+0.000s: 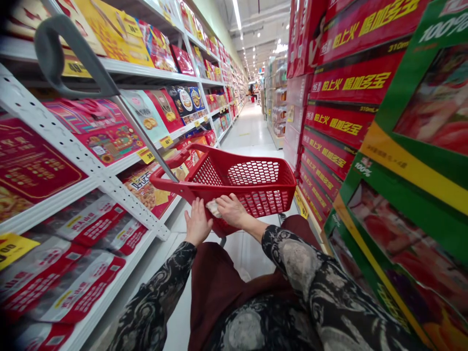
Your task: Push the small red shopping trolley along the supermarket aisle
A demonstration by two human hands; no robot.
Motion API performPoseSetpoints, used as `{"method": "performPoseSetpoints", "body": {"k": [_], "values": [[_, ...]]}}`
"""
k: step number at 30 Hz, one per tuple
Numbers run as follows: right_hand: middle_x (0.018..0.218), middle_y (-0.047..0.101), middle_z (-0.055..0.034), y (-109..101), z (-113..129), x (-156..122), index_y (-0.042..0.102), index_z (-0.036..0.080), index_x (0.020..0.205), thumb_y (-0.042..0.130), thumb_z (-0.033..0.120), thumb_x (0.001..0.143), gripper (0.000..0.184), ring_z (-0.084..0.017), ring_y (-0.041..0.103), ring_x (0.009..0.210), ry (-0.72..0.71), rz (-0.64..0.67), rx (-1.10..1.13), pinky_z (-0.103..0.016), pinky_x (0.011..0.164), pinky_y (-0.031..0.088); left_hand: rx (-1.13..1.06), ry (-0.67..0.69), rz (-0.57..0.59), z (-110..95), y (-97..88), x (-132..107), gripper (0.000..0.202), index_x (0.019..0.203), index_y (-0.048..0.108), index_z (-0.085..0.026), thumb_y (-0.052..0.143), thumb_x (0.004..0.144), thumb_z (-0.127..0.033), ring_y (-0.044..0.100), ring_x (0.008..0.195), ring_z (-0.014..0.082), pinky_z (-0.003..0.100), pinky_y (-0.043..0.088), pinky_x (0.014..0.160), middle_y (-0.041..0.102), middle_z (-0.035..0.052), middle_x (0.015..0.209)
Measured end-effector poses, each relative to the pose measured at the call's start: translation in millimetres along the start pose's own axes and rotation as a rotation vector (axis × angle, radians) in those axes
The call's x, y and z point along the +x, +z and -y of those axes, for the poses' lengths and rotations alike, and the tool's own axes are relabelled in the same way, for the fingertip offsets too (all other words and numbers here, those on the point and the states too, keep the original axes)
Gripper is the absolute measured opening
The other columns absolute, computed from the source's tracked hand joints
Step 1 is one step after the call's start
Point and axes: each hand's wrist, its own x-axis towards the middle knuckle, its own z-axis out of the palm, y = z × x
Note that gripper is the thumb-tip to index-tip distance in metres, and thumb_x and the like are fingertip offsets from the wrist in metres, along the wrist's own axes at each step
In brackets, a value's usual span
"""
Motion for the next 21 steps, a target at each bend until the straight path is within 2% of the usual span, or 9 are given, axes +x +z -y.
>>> {"method": "performPoseSetpoints", "body": {"k": [3, 6, 9, 12, 17, 21], "values": [[0.129, 0.049, -0.0115, -25.0, -9.3, 9.3, 0.061, 0.014, 0.1, 0.053, 0.024, 0.081, 0.023, -0.025, 0.039, 0.114, 0.055, -0.115, 0.015, -0.041, 0.091, 0.027, -0.007, -0.002, -0.007, -3.6, -0.5, 2.9, 0.072, 0.137, 0.025, -0.006, 0.048, 0.07, -0.019, 0.02, 0.136, 0.0297, 0.059, 0.02, 0.106, 0.024, 0.0197, 0.146], [0.126, 0.052, -0.0123, -37.9, -18.3, 18.4, 0.059, 0.014, 0.105, 0.053, 0.023, 0.081, 0.027, -0.025, 0.042, 0.11, 0.145, -0.112, -0.013, -0.04, 0.089, 0.028, -0.005, 0.025, 0.0, -15.5, -1.8, 6.2, 0.073, 0.137, 0.024, -0.007, 0.048, 0.07, -0.018, 0.019, 0.136, 0.0292, 0.058, 0.019, 0.107, 0.023, 0.0188, 0.147], [0.122, 0.054, -0.0116, -31.0, -21.9, 21.4, 0.053, 0.016, 0.119, 0.047, 0.021, 0.086, 0.034, -0.023, 0.046, 0.105, 0.211, -0.053, -0.054, -0.038, 0.087, 0.031, -0.009, 0.046, 0.035, -30.9, -4.4, 9.7, 0.074, 0.138, 0.023, -0.007, 0.047, 0.069, -0.017, 0.02, 0.136, 0.0277, 0.057, 0.018, 0.108, 0.022, 0.0171, 0.148], [0.13, 0.049, -0.0103, -14.9, -23.7, 20.9, 0.046, 0.02, 0.128, 0.041, 0.02, 0.09, 0.038, -0.024, 0.041, 0.117, 0.195, -0.067, -0.085, -0.04, 0.092, 0.032, -0.017, 0.062, 0.102, -41.4, -7.5, 14.1, 0.075, 0.139, 0.022, -0.007, 0.046, 0.068, -0.016, 0.021, 0.136, 0.0266, 0.055, 0.02, 0.108, 0.023, 0.0161, 0.148], [0.135, 0.046, -0.0067, -4.0, -33.9, 14.5, 0.05, 0.021, 0.125, 0.04, 0.019, 0.091, 0.035, -0.023, 0.038, 0.125, 0.101, -0.091, -0.08, -0.041, 0.099, 0.031, 0.01, 0.063, 0.125, -45.1, -11.7, 19.0, 0.074, 0.139, 0.024, -0.009, 0.047, 0.068, -0.017, 0.022, 0.135, 0.027, 0.055, 0.021, 0.107, 0.024, 0.0162, 0.147], [0.133, 0.049, -0.0064, -2.1, -40.7, -14.4, 0.056, 0.02, 0.118, 0.041, 0.019, 0.092, 0.031, -0.023, 0.036, 0.128, 0.081, -0.099, -0.078, -0.044, 0.102, 0.03, 0.051, 0.097, 0.137, -50.0, -7.5, 13.6, 0.074, 0.139, 0.023, -0.007, 0.046, 0.068, -0.016, 0.021, 0.136, 0.0268, 0.055, 0.02, 0.108, 0.024, 0.0156, 0.147]]}}
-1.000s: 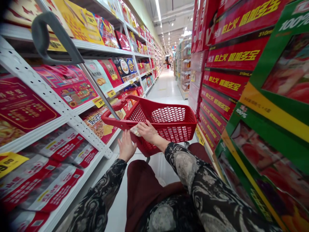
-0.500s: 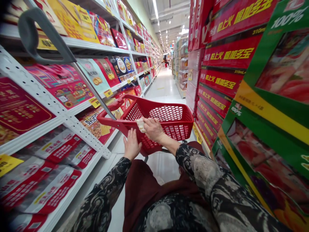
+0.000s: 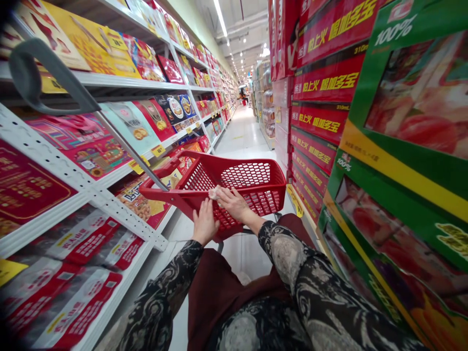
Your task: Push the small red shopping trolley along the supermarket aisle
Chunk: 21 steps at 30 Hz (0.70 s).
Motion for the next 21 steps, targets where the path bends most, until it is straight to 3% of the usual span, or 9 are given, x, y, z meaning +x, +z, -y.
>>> {"method": "performPoseSetpoints", "body": {"k": [6, 13, 16, 21], "values": [[0.127, 0.055, -0.0065, -1.9, -5.6, -59.4, 0.058, 0.02, 0.115, 0.044, 0.017, 0.09, 0.029, -0.022, 0.045, 0.122, 0.024, 0.061, -0.037, -0.046, 0.101, 0.031, 0.026, 0.128, 0.04, -22.0, 15.1, -8.5, 0.07, 0.137, 0.027, -0.007, 0.044, 0.07, -0.016, 0.02, 0.136, 0.0248, 0.052, 0.018, 0.109, 0.023, 0.0134, 0.148], [0.132, 0.05, -0.0068, -23.1, -23.3, -39.2, 0.056, 0.022, 0.12, 0.042, 0.019, 0.091, 0.032, -0.022, 0.037, 0.129, 0.221, -0.123, -0.033, -0.047, 0.106, 0.023, 0.04, 0.155, 0.006, -41.4, 12.4, 1.0, 0.071, 0.139, 0.025, -0.007, 0.043, 0.07, -0.016, 0.016, 0.138, 0.0256, 0.054, 0.015, 0.109, 0.02, 0.0134, 0.149], [0.13, 0.052, -0.0064, -16.8, -27.6, -40.2, 0.056, 0.022, 0.119, 0.042, 0.019, 0.091, 0.031, -0.021, 0.039, 0.127, 0.208, -0.077, -0.03, -0.046, 0.105, 0.026, 0.052, 0.187, 0.032, -50.8, 13.1, 2.1, 0.07, 0.139, 0.025, -0.007, 0.042, 0.071, -0.016, 0.016, 0.137, 0.0258, 0.054, 0.014, 0.109, 0.02, 0.013, 0.149], [0.128, 0.054, -0.0101, 0.6, -18.6, -70.2, 0.055, 0.018, 0.12, 0.046, 0.011, 0.087, 0.035, -0.021, 0.041, 0.125, 0.156, 0.017, -0.013, -0.047, 0.104, 0.031, 0.063, 0.274, 0.068, -67.2, 19.3, -4.7, 0.068, 0.14, 0.024, -0.01, 0.04, 0.074, -0.015, 0.015, 0.138, 0.0247, 0.054, 0.013, 0.11, 0.019, 0.0106, 0.15]]}}
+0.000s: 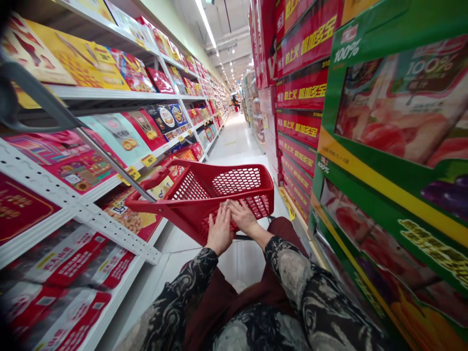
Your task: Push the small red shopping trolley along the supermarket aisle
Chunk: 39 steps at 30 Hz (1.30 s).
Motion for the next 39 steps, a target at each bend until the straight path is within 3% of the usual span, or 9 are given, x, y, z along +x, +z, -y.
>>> {"method": "performPoseSetpoints", "body": {"k": [5, 11, 15, 19, 24, 29, 32, 35, 39], "values": [[0.126, 0.056, -0.0099, -12.7, -7.0, -17.1, 0.059, 0.019, 0.114, 0.046, 0.011, 0.086, 0.032, -0.021, 0.046, 0.122, 0.023, 0.011, -0.004, -0.047, 0.103, 0.031, -0.007, 0.035, 0.019, -11.3, -0.5, 4.4, 0.067, 0.139, 0.025, -0.01, 0.038, 0.074, -0.015, 0.016, 0.138, 0.0244, 0.053, 0.011, 0.11, 0.021, 0.0111, 0.149], [0.132, 0.05, -0.0082, -51.0, -50.1, -14.4, 0.059, 0.02, 0.115, 0.038, 0.014, 0.088, 0.034, -0.021, 0.037, 0.128, 0.29, -0.163, -0.05, -0.047, 0.106, 0.023, -0.018, 0.048, -0.013, -30.8, -6.9, 21.2, 0.067, 0.139, 0.025, -0.009, 0.036, 0.074, -0.013, 0.015, 0.138, 0.025, 0.054, 0.011, 0.11, 0.02, 0.0114, 0.149], [0.13, 0.052, -0.01, -45.1, -67.0, -30.0, 0.061, 0.019, 0.111, 0.038, 0.012, 0.087, 0.034, -0.022, 0.04, 0.125, 0.384, -0.121, -0.066, -0.047, 0.102, 0.027, -0.031, 0.139, -0.016, -51.9, -9.4, 24.5, 0.07, 0.14, 0.022, -0.009, 0.038, 0.073, -0.015, 0.012, 0.138, 0.0245, 0.054, 0.011, 0.11, 0.017, 0.011, 0.15], [0.129, 0.052, -0.0112, -25.8, -56.7, -48.5, 0.061, 0.019, 0.108, 0.039, 0.013, 0.087, 0.031, -0.023, 0.043, 0.123, 0.403, -0.096, -0.078, -0.048, 0.1, 0.028, -0.027, 0.157, 0.006, -62.7, -8.8, 23.8, 0.069, 0.14, 0.023, -0.008, 0.038, 0.072, -0.014, 0.013, 0.138, 0.0243, 0.054, 0.012, 0.11, 0.018, 0.0105, 0.15], [0.117, 0.062, -0.0101, -16.3, -31.4, -60.4, 0.063, 0.019, 0.101, 0.044, 0.01, 0.084, 0.027, -0.024, 0.052, 0.112, 0.357, 0.005, -0.033, -0.047, 0.099, 0.03, -0.029, 0.124, 0.026, -55.9, -2.7, 23.6, 0.068, 0.139, 0.024, -0.008, 0.038, 0.073, -0.016, 0.015, 0.138, 0.0248, 0.054, 0.013, 0.11, 0.019, 0.011, 0.149], [0.134, 0.047, -0.0092, -37.3, -28.2, -31.8, 0.06, 0.02, 0.108, 0.041, 0.011, 0.085, 0.031, -0.022, 0.037, 0.127, 0.375, -0.178, 0.001, -0.048, 0.105, 0.023, -0.014, 0.036, 0.018, -35.6, -0.2, 24.9, 0.068, 0.139, 0.026, -0.008, 0.038, 0.072, -0.013, 0.016, 0.137, 0.0262, 0.056, 0.014, 0.109, 0.021, 0.0128, 0.149], [0.137, 0.044, -0.0096, -41.5, -31.6, -9.5, 0.059, 0.018, 0.112, 0.04, 0.011, 0.086, 0.033, -0.023, 0.033, 0.13, 0.336, -0.189, -0.012, -0.049, 0.105, 0.024, -0.005, -0.031, 0.007, -23.2, -0.8, 25.7, 0.069, 0.138, 0.026, -0.007, 0.039, 0.071, -0.012, 0.017, 0.137, 0.0269, 0.057, 0.014, 0.108, 0.021, 0.014, 0.149], [0.134, 0.048, -0.0086, -25.6, -27.2, -4.6, 0.06, 0.018, 0.112, 0.039, 0.011, 0.088, 0.032, -0.022, 0.037, 0.128, 0.221, -0.111, -0.005, -0.047, 0.103, 0.029, -0.005, -0.056, 0.009, -15.2, 0.7, 23.9, 0.068, 0.138, 0.027, -0.007, 0.039, 0.072, -0.012, 0.018, 0.137, 0.0269, 0.056, 0.014, 0.108, 0.022, 0.014, 0.148], [0.129, 0.052, -0.0095, 3.6, -13.3, -19.2, 0.062, 0.016, 0.109, 0.041, 0.012, 0.089, 0.029, -0.022, 0.042, 0.124, 0.106, -0.035, 0.019, -0.045, 0.101, 0.035, 0.014, -0.056, 0.008, -8.2, 6.8, 18.4, 0.065, 0.138, 0.028, -0.008, 0.038, 0.074, -0.015, 0.018, 0.137, 0.0264, 0.055, 0.014, 0.109, 0.022, 0.0127, 0.148]]}}
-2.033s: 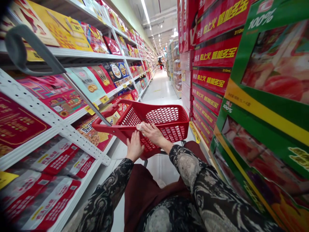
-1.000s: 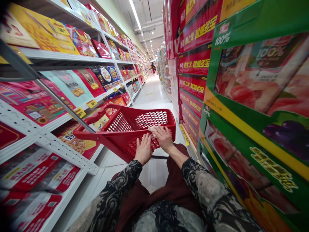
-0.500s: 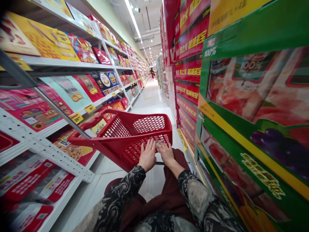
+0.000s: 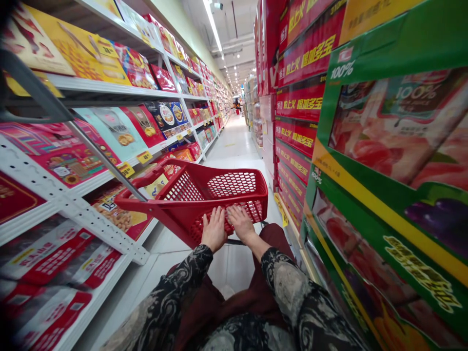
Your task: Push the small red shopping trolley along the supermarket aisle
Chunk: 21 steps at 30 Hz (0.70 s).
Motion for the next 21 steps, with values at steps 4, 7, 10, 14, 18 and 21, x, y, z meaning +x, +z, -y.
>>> {"method": "performPoseSetpoints", "body": {"k": [4, 7, 10, 14, 18, 21], "values": [[0.127, 0.054, -0.009, -0.5, 7.5, 0.9, 0.062, 0.016, 0.109, 0.04, 0.013, 0.089, 0.03, -0.021, 0.044, 0.123, -0.077, -0.015, 0.019, -0.043, 0.1, 0.038, 0.032, -0.02, 0.017, 10.5, 4.4, -2.9, 0.065, 0.139, 0.027, -0.01, 0.039, 0.075, -0.016, 0.017, 0.137, 0.025, 0.054, 0.013, 0.109, 0.022, 0.0113, 0.149], [0.13, 0.052, -0.0086, -17.6, 12.1, 24.6, 0.062, 0.016, 0.11, 0.038, 0.014, 0.09, 0.031, -0.02, 0.038, 0.128, -0.077, -0.102, 0.042, -0.042, 0.103, 0.035, 0.065, -0.046, -0.015, 20.9, 3.1, -2.3, 0.066, 0.139, 0.027, -0.011, 0.039, 0.075, -0.017, 0.015, 0.138, 0.0242, 0.053, 0.013, 0.11, 0.02, 0.0109, 0.149], [0.133, 0.048, -0.0087, -26.7, 16.2, 51.0, 0.058, 0.017, 0.116, 0.038, 0.014, 0.09, 0.033, -0.019, 0.031, 0.132, -0.054, -0.144, 0.055, -0.043, 0.107, 0.03, 0.085, -0.076, -0.068, 31.2, -1.7, -1.1, 0.065, 0.14, 0.025, -0.01, 0.037, 0.076, -0.017, 0.013, 0.138, 0.0245, 0.054, 0.012, 0.109, 0.017, 0.0105, 0.15], [0.135, 0.046, -0.0095, -14.1, 17.8, 63.4, 0.056, 0.018, 0.12, 0.042, 0.012, 0.089, 0.034, -0.02, 0.032, 0.131, -0.073, -0.099, 0.039, -0.043, 0.106, 0.033, 0.113, -0.097, -0.102, 41.2, -7.5, -1.4, 0.063, 0.14, 0.023, -0.01, 0.033, 0.078, -0.016, 0.012, 0.138, 0.0237, 0.054, 0.012, 0.11, 0.014, 0.0094, 0.151], [0.134, 0.048, -0.0091, -0.1, 20.0, 57.8, 0.062, 0.018, 0.11, 0.046, 0.015, 0.089, 0.027, -0.021, 0.033, 0.131, -0.077, -0.113, 0.043, -0.044, 0.106, 0.033, 0.119, -0.081, -0.086, 45.3, -5.4, -4.8, 0.062, 0.14, 0.023, -0.009, 0.032, 0.079, -0.017, 0.011, 0.139, 0.0242, 0.055, 0.012, 0.109, 0.014, 0.0099, 0.151], [0.133, 0.049, -0.0089, 2.9, 24.2, 49.6, 0.063, 0.017, 0.108, 0.046, 0.017, 0.09, 0.025, -0.022, 0.033, 0.13, -0.121, -0.118, 0.041, -0.043, 0.104, 0.035, 0.112, -0.084, -0.078, 45.9, 0.2, -8.3, 0.061, 0.139, 0.025, -0.009, 0.03, 0.08, -0.017, 0.012, 0.138, 0.0238, 0.055, 0.011, 0.109, 0.016, 0.0105, 0.15]]}}
